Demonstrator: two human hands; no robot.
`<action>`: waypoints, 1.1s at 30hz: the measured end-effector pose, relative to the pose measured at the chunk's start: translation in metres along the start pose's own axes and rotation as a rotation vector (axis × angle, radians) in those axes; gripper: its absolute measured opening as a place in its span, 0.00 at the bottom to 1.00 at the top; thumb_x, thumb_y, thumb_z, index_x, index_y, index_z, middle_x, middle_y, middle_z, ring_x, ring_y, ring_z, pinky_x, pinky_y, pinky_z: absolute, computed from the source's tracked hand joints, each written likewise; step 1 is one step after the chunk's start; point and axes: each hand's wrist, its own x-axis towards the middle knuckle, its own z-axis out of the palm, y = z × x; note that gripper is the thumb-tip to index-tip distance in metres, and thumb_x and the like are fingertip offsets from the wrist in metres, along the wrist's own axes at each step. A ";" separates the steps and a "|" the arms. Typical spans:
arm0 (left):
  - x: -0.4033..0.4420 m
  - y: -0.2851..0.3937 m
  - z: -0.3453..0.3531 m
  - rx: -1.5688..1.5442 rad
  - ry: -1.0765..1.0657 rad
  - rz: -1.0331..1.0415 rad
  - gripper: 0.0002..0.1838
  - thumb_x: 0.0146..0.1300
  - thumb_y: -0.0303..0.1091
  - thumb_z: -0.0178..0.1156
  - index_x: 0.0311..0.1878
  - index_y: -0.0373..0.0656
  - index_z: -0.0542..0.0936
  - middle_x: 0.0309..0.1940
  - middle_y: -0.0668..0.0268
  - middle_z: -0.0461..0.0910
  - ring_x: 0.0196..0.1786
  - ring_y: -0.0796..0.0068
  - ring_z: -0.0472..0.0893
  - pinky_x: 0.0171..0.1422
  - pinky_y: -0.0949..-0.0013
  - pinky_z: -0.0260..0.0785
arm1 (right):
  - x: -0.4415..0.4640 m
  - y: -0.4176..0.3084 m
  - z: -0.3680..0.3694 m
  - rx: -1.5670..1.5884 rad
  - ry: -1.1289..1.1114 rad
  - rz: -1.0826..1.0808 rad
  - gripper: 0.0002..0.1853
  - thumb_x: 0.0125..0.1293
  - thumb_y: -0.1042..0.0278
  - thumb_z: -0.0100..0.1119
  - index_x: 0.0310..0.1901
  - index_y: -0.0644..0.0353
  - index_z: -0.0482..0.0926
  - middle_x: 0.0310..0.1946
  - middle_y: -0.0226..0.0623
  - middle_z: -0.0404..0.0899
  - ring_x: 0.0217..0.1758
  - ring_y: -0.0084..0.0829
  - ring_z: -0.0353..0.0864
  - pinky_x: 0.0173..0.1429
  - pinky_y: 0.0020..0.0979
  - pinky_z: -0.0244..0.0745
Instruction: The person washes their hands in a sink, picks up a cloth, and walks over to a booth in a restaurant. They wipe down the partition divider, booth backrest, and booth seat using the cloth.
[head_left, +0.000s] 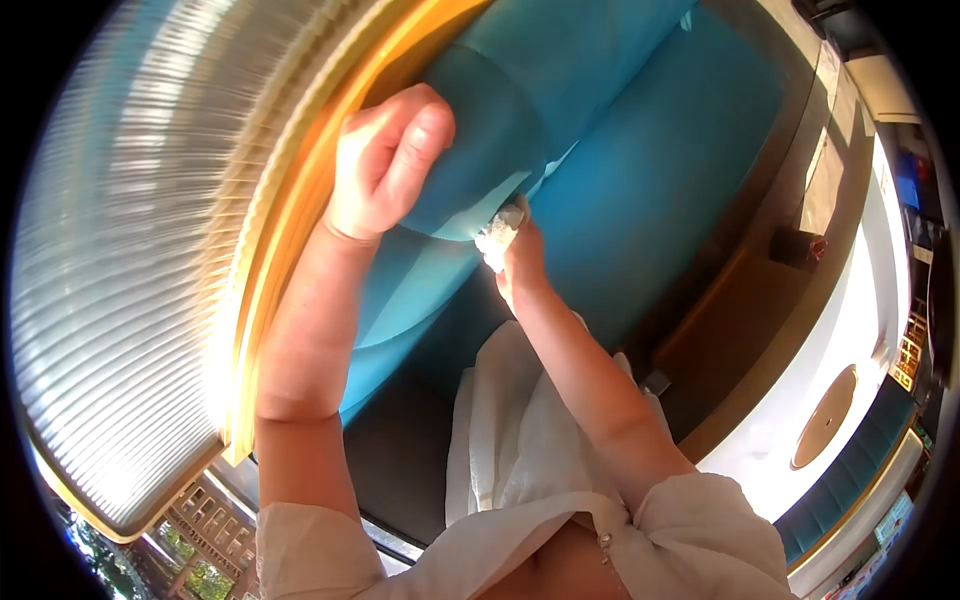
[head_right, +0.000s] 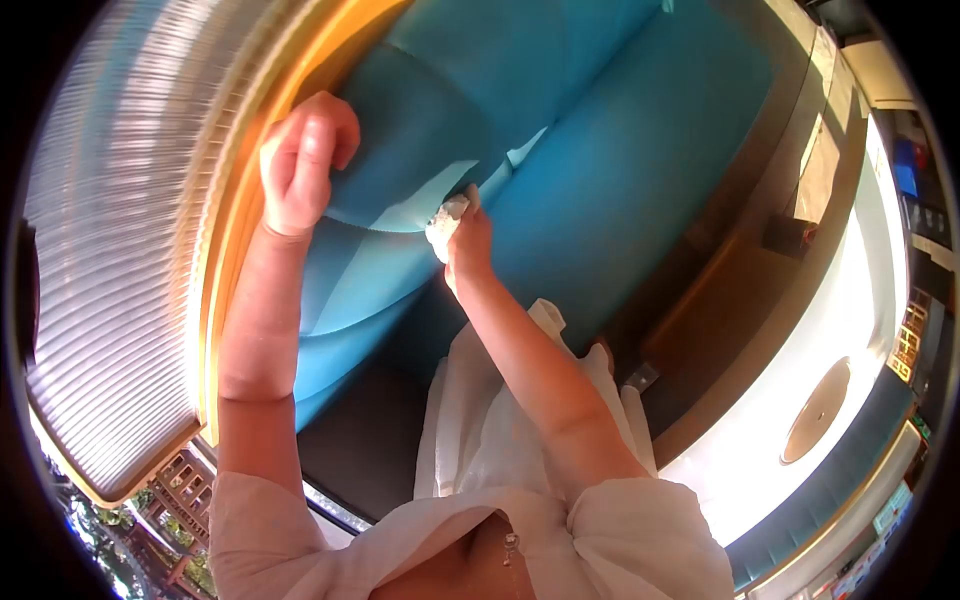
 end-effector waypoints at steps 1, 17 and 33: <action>-0.003 -0.001 0.000 -0.006 -0.009 -0.027 0.13 0.66 0.32 0.48 0.26 0.36 0.73 0.18 0.64 0.68 0.20 0.71 0.67 0.26 0.73 0.61 | -0.013 -0.005 0.009 0.008 -0.023 0.027 0.10 0.68 0.57 0.40 0.40 0.52 0.69 0.28 0.22 0.71 0.33 0.18 0.72 0.37 0.23 0.67; -0.137 0.115 0.059 -0.259 0.869 -0.864 0.15 0.68 0.43 0.47 0.35 0.40 0.73 0.26 0.70 0.72 0.28 0.82 0.69 0.31 0.79 0.60 | -0.039 -0.111 0.074 -0.313 -0.926 0.547 0.09 0.64 0.62 0.51 0.44 0.52 0.73 0.41 0.29 0.75 0.40 0.26 0.74 0.41 0.25 0.70; -0.144 0.106 0.309 -0.974 2.024 -1.017 0.16 0.66 0.35 0.47 0.55 0.45 0.70 0.40 0.66 0.77 0.39 0.74 0.79 0.34 0.72 0.74 | -0.102 -0.135 -0.022 -2.039 -1.645 -0.658 0.14 0.62 0.61 0.53 0.46 0.59 0.74 0.39 0.41 0.79 0.35 0.38 0.79 0.41 0.36 0.74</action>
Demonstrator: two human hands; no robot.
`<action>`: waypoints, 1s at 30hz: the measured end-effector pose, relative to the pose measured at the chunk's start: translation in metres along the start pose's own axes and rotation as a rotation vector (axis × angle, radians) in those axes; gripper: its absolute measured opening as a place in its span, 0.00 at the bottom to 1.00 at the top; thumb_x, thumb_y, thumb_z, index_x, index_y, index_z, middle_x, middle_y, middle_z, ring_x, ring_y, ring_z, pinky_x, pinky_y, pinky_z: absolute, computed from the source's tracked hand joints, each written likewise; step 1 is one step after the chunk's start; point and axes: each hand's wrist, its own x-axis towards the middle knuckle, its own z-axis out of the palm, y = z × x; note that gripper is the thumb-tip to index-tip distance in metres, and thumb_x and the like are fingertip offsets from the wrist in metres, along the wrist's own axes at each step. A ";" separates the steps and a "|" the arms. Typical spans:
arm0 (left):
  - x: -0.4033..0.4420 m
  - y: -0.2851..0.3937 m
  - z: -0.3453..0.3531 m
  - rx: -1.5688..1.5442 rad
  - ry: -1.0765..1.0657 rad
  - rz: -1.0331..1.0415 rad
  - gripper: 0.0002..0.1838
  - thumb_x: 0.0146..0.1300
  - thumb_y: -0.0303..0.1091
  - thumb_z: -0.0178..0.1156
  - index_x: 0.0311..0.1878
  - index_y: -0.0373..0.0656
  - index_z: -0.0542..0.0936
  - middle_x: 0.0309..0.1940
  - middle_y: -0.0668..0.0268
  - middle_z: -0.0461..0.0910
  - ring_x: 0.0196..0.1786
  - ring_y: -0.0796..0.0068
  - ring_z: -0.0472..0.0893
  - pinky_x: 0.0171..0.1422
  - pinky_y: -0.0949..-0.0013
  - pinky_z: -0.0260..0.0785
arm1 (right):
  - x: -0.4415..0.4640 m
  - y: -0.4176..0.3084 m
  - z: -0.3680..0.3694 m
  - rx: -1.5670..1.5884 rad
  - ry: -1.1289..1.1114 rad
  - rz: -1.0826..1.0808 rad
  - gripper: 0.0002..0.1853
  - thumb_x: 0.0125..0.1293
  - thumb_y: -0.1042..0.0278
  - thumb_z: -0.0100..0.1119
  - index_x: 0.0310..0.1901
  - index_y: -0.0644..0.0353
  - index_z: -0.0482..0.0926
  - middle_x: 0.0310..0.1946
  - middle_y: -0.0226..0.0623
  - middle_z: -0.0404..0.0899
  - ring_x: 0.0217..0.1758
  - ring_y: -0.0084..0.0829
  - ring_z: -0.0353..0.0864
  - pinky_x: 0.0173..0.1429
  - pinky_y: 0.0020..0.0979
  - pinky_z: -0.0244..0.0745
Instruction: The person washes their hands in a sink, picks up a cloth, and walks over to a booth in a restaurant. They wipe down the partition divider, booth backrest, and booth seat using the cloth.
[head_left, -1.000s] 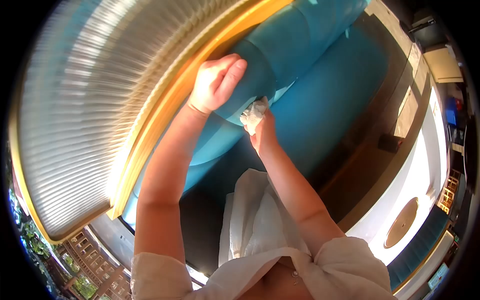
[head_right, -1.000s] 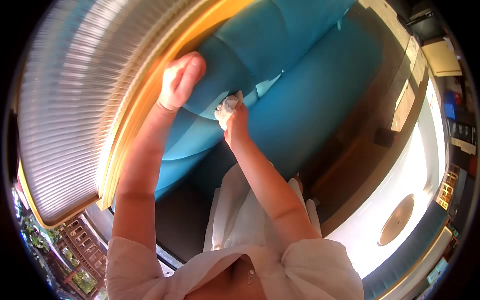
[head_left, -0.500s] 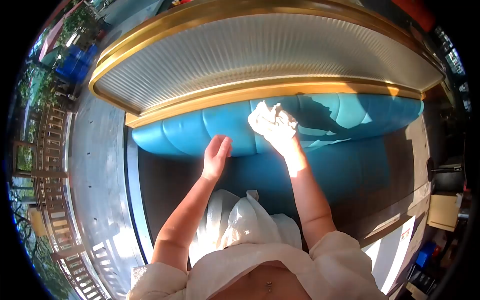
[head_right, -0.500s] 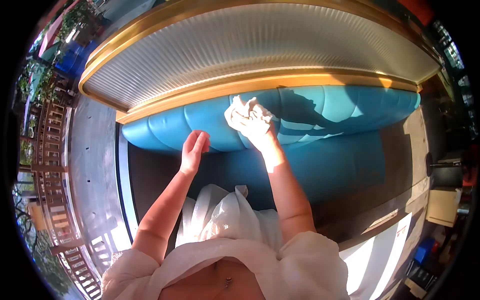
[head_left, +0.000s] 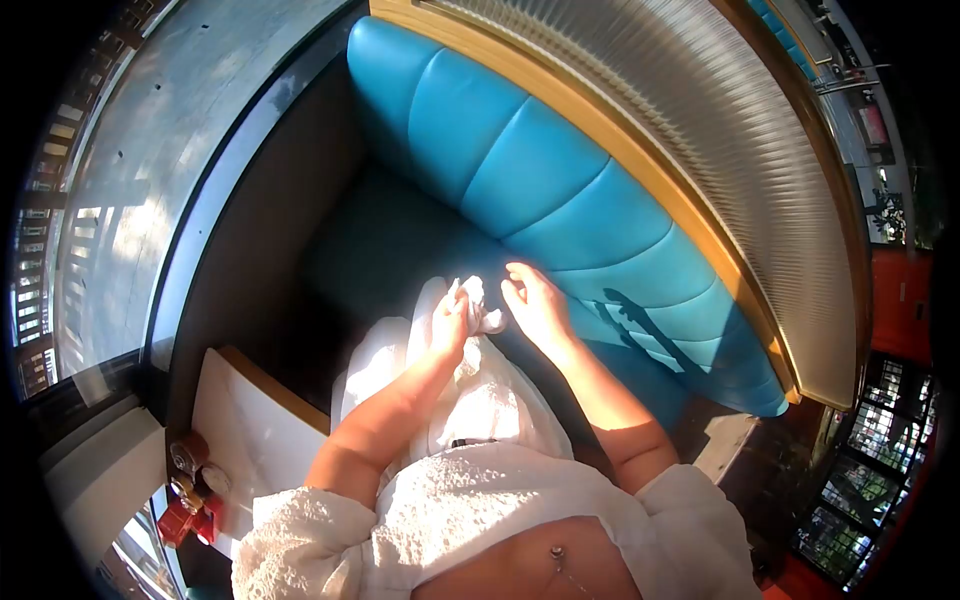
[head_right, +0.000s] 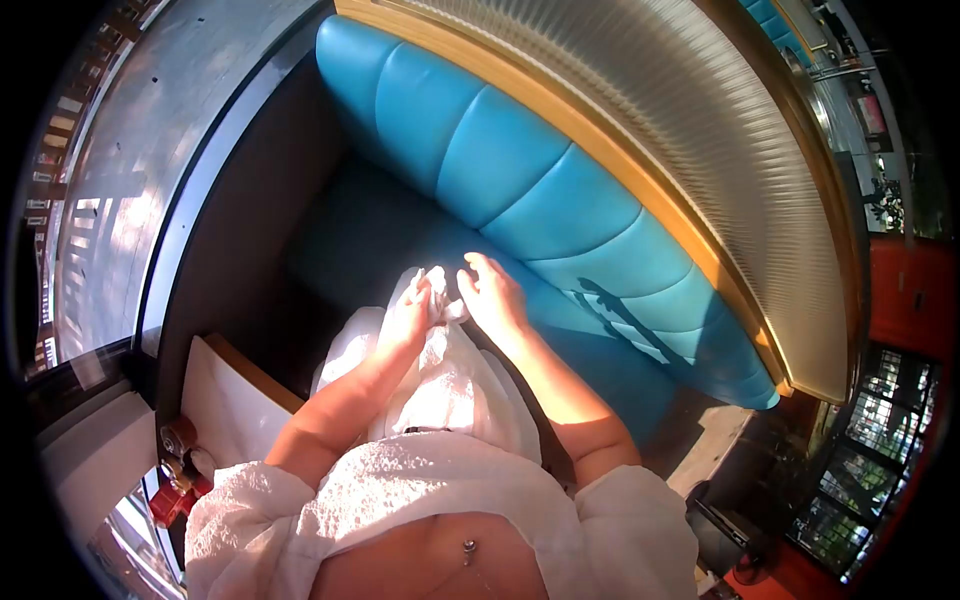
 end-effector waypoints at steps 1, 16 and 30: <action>0.011 -0.012 -0.006 -0.041 -0.011 -0.010 0.15 0.66 0.39 0.47 0.55 0.47 0.70 0.40 0.66 0.77 0.38 0.72 0.79 0.31 0.67 0.75 | 0.012 -0.008 -0.016 -0.026 0.055 0.005 0.15 0.61 0.63 0.54 0.47 0.59 0.73 0.41 0.42 0.78 0.38 0.39 0.79 0.43 0.37 0.73; 0.023 0.167 0.041 -0.099 -0.709 0.237 0.36 0.66 0.60 0.37 0.68 0.44 0.55 0.63 0.60 0.60 0.62 0.67 0.65 0.66 0.62 0.55 | 0.135 -0.055 -0.021 -0.086 0.293 -0.633 0.15 0.56 0.78 0.56 0.46 0.60 0.74 0.44 0.40 0.76 0.48 0.41 0.76 0.49 0.34 0.72; 0.049 0.288 -0.128 0.706 0.423 1.282 0.12 0.63 0.35 0.54 0.47 0.41 0.75 0.43 0.63 0.77 0.48 0.68 0.75 0.53 0.69 0.65 | 0.205 0.041 0.086 -0.730 -0.239 -1.070 0.15 0.57 0.73 0.51 0.47 0.57 0.77 0.51 0.36 0.74 0.55 0.37 0.71 0.63 0.38 0.62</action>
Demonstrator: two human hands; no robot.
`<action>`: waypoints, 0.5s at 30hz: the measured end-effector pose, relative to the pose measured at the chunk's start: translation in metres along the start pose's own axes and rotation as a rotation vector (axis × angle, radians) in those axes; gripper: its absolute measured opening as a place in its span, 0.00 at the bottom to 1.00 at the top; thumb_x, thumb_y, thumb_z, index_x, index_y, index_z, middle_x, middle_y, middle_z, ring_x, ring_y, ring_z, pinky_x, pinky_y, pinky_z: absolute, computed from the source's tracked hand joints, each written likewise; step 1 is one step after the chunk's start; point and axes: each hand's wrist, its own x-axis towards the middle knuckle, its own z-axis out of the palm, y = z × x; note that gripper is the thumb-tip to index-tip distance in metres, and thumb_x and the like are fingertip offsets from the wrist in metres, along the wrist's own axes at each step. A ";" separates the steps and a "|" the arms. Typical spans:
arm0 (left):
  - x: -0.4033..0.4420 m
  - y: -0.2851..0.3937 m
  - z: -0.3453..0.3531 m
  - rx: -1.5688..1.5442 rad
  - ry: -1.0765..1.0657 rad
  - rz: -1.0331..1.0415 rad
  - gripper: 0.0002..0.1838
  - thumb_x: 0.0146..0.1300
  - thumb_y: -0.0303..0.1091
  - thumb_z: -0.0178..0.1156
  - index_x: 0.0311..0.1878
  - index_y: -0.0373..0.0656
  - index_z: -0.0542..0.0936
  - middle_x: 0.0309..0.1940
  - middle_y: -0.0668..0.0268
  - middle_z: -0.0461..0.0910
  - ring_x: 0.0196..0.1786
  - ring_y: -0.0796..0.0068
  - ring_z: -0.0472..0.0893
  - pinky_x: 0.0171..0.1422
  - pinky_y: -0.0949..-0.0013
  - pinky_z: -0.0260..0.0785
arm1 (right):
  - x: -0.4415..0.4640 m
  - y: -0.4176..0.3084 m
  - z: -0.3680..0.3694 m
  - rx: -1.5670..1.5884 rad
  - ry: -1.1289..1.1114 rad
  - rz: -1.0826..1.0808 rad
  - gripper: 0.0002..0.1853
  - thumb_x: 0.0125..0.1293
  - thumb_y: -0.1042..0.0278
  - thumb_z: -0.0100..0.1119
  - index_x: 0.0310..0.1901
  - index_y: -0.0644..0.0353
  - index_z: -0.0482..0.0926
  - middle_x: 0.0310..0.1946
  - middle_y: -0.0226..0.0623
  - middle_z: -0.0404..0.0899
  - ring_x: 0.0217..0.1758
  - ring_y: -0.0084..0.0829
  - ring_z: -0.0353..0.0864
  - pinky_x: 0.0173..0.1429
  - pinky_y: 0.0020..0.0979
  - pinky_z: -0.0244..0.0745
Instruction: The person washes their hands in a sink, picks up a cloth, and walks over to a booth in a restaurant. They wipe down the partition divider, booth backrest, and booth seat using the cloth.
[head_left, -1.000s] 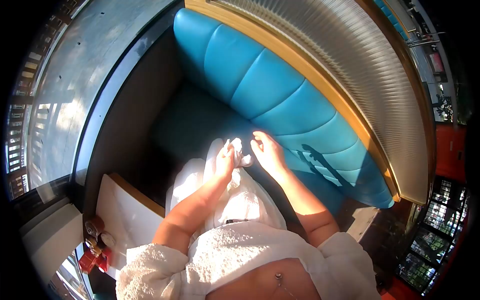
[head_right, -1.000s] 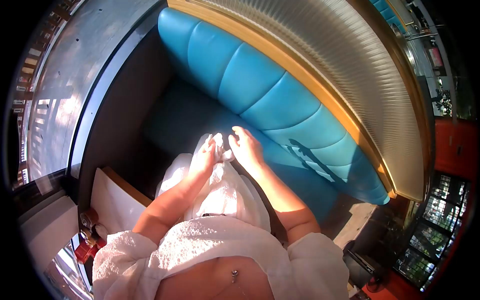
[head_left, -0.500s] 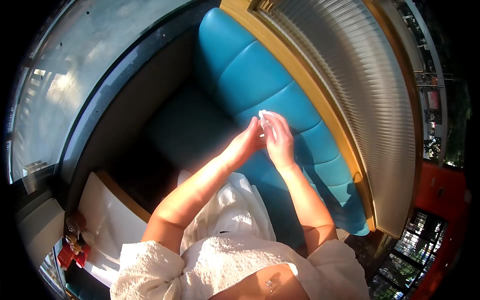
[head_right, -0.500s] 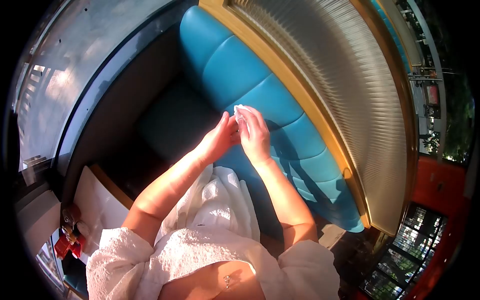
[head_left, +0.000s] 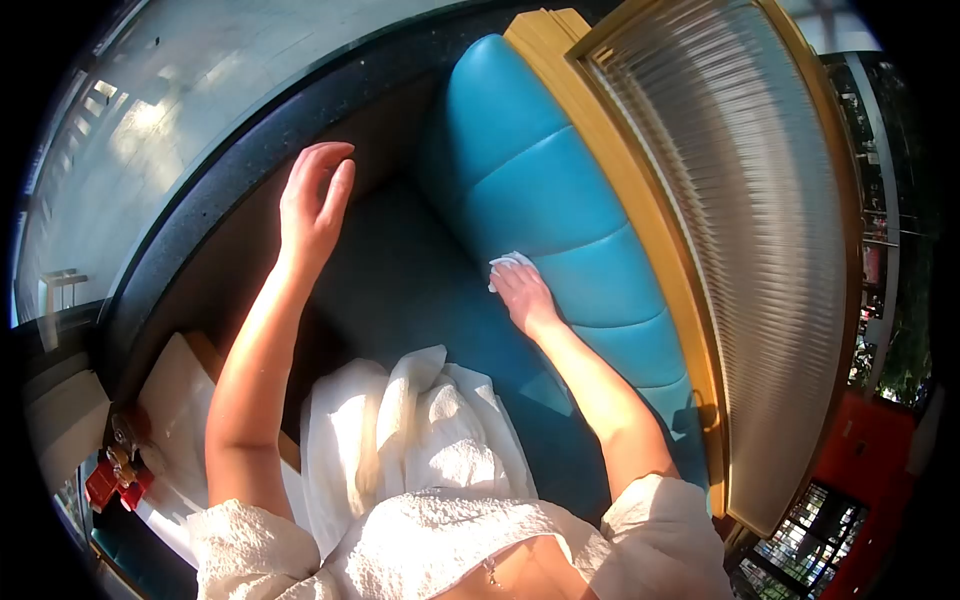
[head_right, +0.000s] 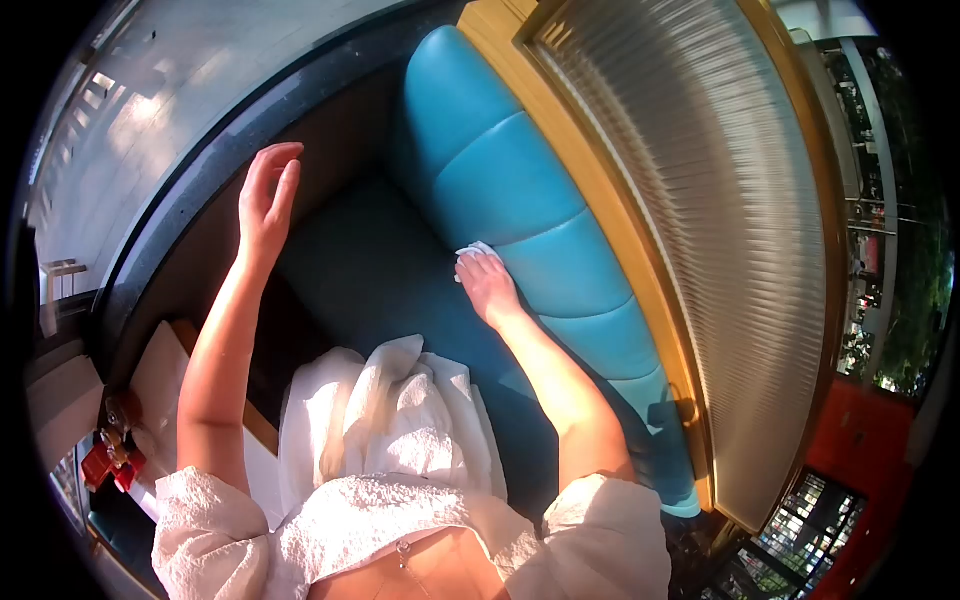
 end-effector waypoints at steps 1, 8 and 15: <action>0.010 0.003 -0.017 0.234 0.044 0.188 0.12 0.62 0.35 0.54 0.47 0.42 0.76 0.44 0.62 0.76 0.49 0.64 0.75 0.54 0.67 0.64 | 0.028 -0.005 -0.022 0.040 0.150 0.053 0.15 0.56 0.74 0.51 0.47 0.58 0.77 0.50 0.36 0.74 0.54 0.37 0.72 0.62 0.38 0.63; 0.040 -0.038 -0.073 0.969 0.069 0.345 0.23 0.62 0.43 0.53 0.60 0.49 0.67 0.65 0.61 0.59 0.67 0.58 0.59 0.68 0.56 0.51 | 0.192 0.060 -0.143 -0.217 0.652 0.100 0.15 0.60 0.74 0.50 0.49 0.57 0.75 0.50 0.39 0.74 0.54 0.40 0.71 0.59 0.39 0.63; 0.023 -0.064 -0.075 1.037 -0.264 0.333 0.34 0.57 0.44 0.57 0.66 0.50 0.59 0.69 0.61 0.52 0.71 0.58 0.50 0.73 0.57 0.42 | 0.159 0.026 -0.004 -0.267 0.293 -0.183 0.09 0.53 0.73 0.52 0.34 0.64 0.79 0.39 0.41 0.78 0.50 0.34 0.74 0.59 0.34 0.63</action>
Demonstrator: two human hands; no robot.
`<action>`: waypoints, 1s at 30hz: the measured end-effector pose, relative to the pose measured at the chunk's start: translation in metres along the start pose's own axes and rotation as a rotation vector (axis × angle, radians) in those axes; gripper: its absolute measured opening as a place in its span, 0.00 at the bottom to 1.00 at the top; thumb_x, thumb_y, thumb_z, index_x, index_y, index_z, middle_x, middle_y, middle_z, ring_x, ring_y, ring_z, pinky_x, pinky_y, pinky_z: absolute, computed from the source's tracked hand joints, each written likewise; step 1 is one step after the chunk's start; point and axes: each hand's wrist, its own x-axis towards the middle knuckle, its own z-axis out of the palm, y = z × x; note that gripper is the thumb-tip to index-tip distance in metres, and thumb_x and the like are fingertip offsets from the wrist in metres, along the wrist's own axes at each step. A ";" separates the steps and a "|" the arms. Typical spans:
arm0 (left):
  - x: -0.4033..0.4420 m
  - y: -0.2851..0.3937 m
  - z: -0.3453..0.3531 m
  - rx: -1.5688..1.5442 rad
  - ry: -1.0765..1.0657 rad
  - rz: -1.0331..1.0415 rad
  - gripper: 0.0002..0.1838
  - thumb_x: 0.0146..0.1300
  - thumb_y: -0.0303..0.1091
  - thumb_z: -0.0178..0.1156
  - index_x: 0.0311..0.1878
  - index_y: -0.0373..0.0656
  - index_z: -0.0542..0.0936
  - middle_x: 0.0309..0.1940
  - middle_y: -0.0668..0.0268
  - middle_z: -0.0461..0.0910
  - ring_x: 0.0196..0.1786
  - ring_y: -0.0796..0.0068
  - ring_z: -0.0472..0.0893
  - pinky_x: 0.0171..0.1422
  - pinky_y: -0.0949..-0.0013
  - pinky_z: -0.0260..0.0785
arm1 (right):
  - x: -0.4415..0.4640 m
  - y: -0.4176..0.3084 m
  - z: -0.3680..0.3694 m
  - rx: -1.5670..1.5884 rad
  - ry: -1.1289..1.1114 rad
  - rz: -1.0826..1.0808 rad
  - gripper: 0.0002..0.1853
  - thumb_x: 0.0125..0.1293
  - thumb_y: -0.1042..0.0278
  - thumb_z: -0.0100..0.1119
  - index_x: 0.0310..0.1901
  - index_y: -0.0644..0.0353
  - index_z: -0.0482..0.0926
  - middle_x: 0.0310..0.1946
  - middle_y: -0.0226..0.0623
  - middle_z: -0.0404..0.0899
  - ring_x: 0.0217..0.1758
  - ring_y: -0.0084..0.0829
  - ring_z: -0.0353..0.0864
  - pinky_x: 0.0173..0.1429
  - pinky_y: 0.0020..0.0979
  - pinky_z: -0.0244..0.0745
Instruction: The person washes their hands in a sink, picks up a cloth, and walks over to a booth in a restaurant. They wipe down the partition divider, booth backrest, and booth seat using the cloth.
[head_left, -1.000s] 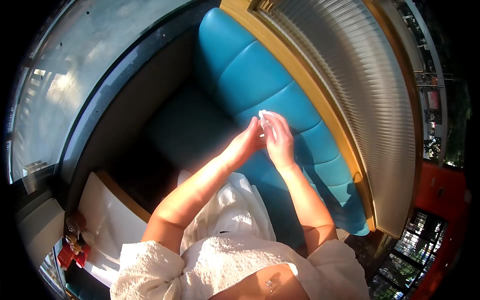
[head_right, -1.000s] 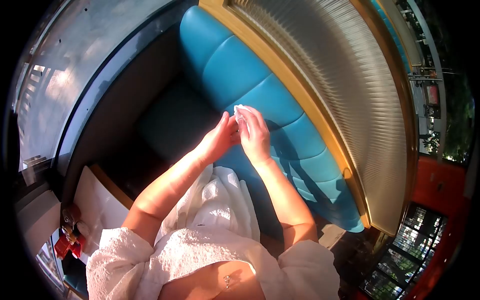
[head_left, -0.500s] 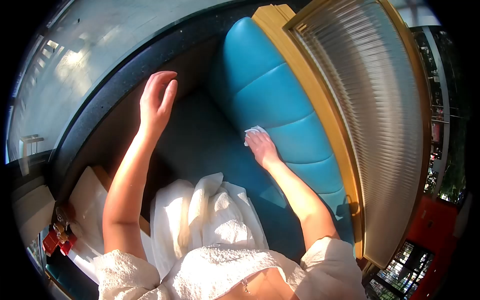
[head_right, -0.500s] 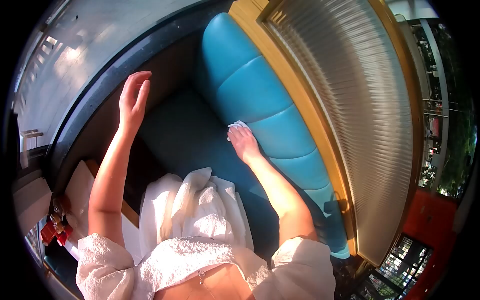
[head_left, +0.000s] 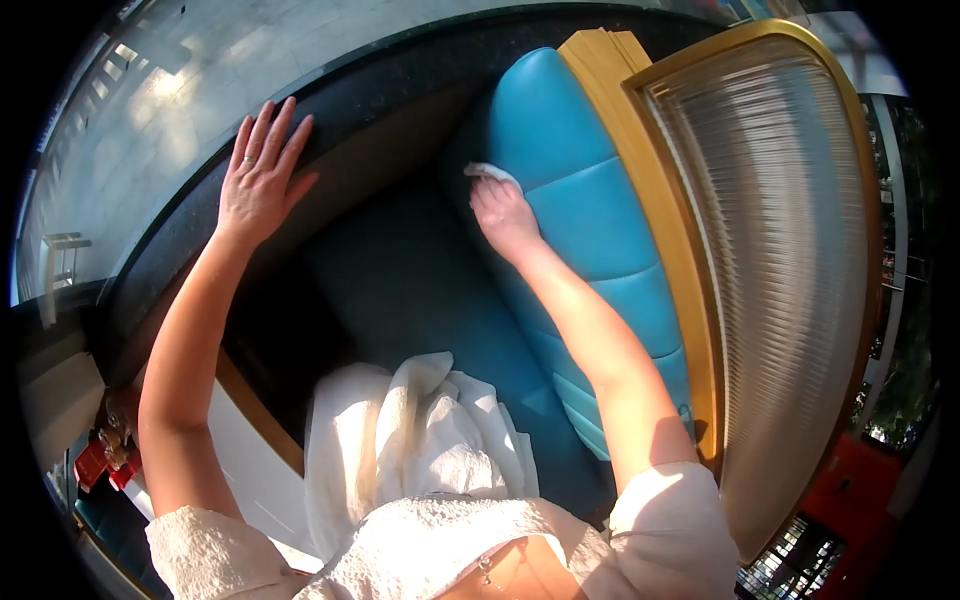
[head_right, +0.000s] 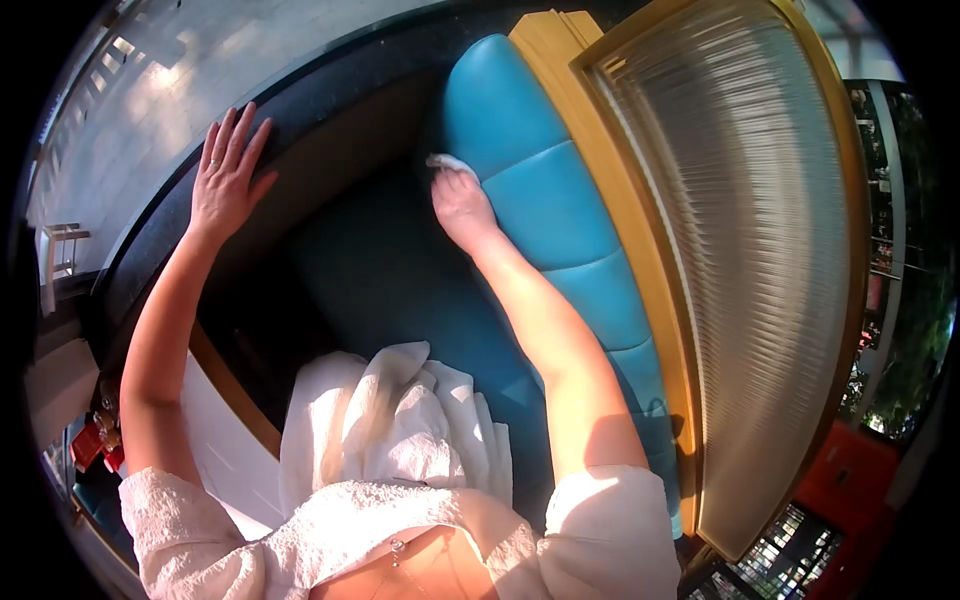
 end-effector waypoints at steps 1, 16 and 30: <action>0.001 0.000 -0.002 -0.015 -0.031 0.005 0.34 0.57 0.44 0.57 0.66 0.49 0.59 0.69 0.60 0.52 0.71 0.58 0.50 0.73 0.57 0.42 | -0.024 -0.017 0.020 0.110 -0.005 0.096 0.08 0.51 0.73 0.52 0.32 0.63 0.79 0.37 0.39 0.77 0.49 0.32 0.74 0.58 0.32 0.64; 0.004 -0.008 0.003 -0.045 -0.189 -0.034 0.35 0.58 0.49 0.55 0.67 0.48 0.59 0.68 0.60 0.53 0.71 0.58 0.50 0.73 0.57 0.41 | 0.090 0.024 -0.003 -0.330 0.277 0.365 0.14 0.60 0.72 0.53 0.48 0.58 0.77 0.51 0.40 0.74 0.54 0.37 0.72 0.58 0.35 0.64; -0.004 -0.041 0.012 0.113 -0.307 0.106 0.37 0.57 0.61 0.50 0.62 0.44 0.66 0.64 0.55 0.61 0.67 0.53 0.59 0.69 0.53 0.51 | 0.019 -0.102 0.283 -0.191 -0.441 0.260 0.15 0.68 0.70 0.40 0.52 0.64 0.70 0.50 0.40 0.72 0.53 0.33 0.70 0.57 0.30 0.64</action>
